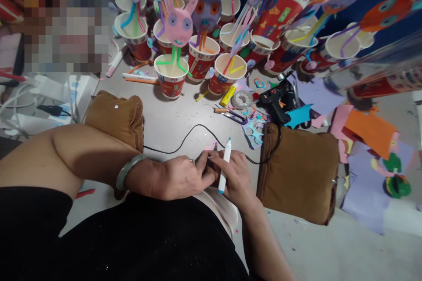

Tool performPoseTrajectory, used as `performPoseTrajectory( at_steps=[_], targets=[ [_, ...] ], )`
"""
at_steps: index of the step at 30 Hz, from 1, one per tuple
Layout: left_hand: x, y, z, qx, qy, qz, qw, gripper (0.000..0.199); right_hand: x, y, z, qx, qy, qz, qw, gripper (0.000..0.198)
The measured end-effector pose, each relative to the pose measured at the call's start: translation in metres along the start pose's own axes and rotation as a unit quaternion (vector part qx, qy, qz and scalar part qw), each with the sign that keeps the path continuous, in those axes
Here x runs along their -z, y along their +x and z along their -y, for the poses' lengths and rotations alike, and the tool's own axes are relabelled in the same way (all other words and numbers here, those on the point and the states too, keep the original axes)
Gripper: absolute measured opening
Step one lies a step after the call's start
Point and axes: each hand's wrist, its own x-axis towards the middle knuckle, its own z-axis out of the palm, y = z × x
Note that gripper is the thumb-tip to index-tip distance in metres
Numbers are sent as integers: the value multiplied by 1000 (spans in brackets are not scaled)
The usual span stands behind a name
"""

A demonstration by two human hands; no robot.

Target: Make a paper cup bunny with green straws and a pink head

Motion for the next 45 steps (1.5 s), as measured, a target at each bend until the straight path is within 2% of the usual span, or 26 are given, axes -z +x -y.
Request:
performPoseTrajectory(
  at_steps=[9, 18, 36, 45],
  targets=[
    [2, 0, 0, -57, -4, -37, 998, 39, -3, -3, -1, -21, 14, -13, 1000, 49],
    [7, 2, 3, -19, -2, 31, 999, 43, -2, -4, -1, -33, 35, -11, 999, 53],
    [-6, -2, -2, -3, 5, -26, 1000, 45, -4, -7, -2, -44, 43, -9, 998, 48],
    [5, 0, 2, -6, -7, 13, 1000, 48, -1, -4, 0, -46, 41, -2, 998, 48]
  ],
)
